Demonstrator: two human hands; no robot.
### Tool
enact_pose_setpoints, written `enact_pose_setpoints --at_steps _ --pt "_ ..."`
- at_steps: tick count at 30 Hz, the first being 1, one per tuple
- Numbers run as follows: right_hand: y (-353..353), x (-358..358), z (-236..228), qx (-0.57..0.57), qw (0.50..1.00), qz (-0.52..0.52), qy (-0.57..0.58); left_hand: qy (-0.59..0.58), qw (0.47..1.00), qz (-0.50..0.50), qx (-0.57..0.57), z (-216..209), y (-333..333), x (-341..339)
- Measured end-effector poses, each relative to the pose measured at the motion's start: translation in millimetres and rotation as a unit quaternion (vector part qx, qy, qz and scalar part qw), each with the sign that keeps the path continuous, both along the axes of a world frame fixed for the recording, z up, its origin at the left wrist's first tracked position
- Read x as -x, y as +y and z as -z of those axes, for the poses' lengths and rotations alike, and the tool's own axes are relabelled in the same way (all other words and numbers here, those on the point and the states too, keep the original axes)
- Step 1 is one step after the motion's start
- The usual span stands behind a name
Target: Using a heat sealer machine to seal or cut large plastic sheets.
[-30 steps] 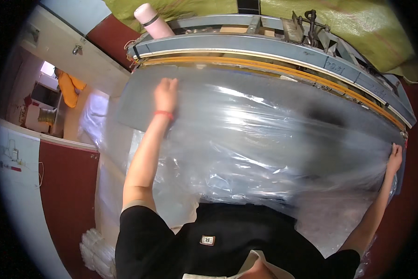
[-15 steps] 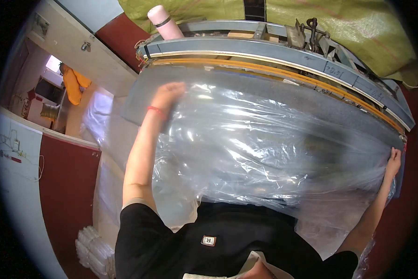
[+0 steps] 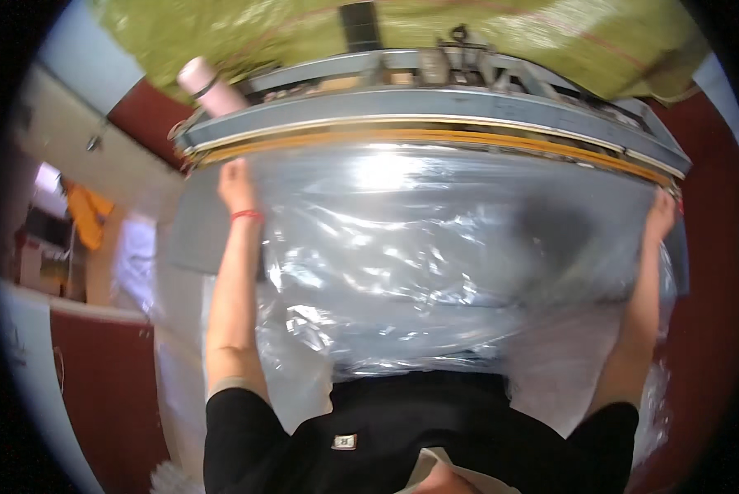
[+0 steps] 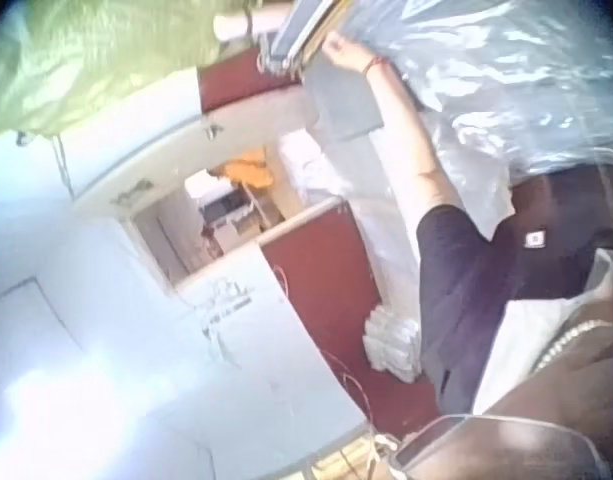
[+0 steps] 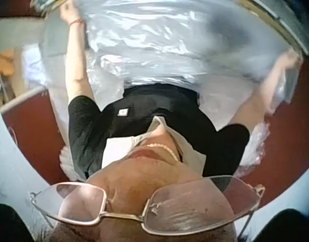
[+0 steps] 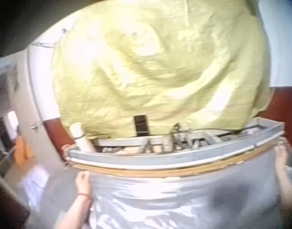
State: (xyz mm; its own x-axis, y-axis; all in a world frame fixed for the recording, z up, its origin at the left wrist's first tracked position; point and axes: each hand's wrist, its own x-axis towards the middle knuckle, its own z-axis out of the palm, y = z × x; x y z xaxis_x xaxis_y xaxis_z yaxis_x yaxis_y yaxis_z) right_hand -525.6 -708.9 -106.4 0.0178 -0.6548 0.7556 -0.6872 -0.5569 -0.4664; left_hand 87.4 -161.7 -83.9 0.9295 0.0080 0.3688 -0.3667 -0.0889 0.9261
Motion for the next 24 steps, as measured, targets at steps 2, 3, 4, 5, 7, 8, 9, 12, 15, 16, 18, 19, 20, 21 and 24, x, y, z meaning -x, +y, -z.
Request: enact_pose_setpoints --at_steps 2,3,4,5,7,8,9,12,15,16,18,19,20,21,24 --pt "10 -49 -8 -0.027 0.998 0.0 -0.048 -0.022 0.998 -0.01 0.053 3 6 -24" --pt "8 -63 -6 -0.04 0.997 -0.007 -0.07 -0.023 0.998 -0.01 0.054 4 6 -35" --pt "5 -74 -4 -0.053 0.994 -0.017 -0.094 -0.026 0.998 -0.012 0.055 5 2 -42" --pt "5 -66 -16 -0.049 0.993 -0.01 -0.106 -0.016 0.997 0.003 0.073 -2 -10 -40" --pt "0 -72 -16 -0.059 0.992 -0.005 -0.114 0.0 0.998 0.007 0.062 -4 -19 -44" --pt "-1 -74 -15 -0.086 0.986 -0.013 -0.139 -0.001 0.998 0.013 0.062 -4 -19 -48" --pt "0 -76 -15 -0.113 0.98 -0.02 -0.162 0.004 0.999 -0.001 0.043 -4 -20 -49" --pt "4 -76 -20 -0.141 0.962 -0.041 -0.232 -0.005 1.0 -0.021 0.01 2 -28 -47" --pt "15 -87 -27 -0.131 0.976 0.046 -0.165 -0.016 0.998 -0.049 -0.021 10 -10 -66" --pt "17 -94 -28 -0.135 0.977 0.071 -0.147 -0.03 0.997 -0.053 -0.037 15 6 -76" --pt "10 -79 -25 -0.111 0.971 0.103 -0.185 -0.017 0.998 -0.055 -0.04 11 -4 -70" --pt "6 -80 -23 -0.091 0.963 0.108 -0.228 -0.014 0.997 -0.08 -0.002 9 -3 -72" --pt "2 -78 -22 -0.092 0.962 0.112 -0.23 -0.015 0.997 -0.076 -0.002 9 -2 -74" --pt "0 -75 -20 -0.087 0.962 0.113 -0.233 -0.024 0.996 -0.088 -0.023 6 -6 -69" --pt "8 -71 -23 -0.093 0.959 0.102 -0.248 -0.026 0.993 -0.115 -0.024 -3 -24 -46"
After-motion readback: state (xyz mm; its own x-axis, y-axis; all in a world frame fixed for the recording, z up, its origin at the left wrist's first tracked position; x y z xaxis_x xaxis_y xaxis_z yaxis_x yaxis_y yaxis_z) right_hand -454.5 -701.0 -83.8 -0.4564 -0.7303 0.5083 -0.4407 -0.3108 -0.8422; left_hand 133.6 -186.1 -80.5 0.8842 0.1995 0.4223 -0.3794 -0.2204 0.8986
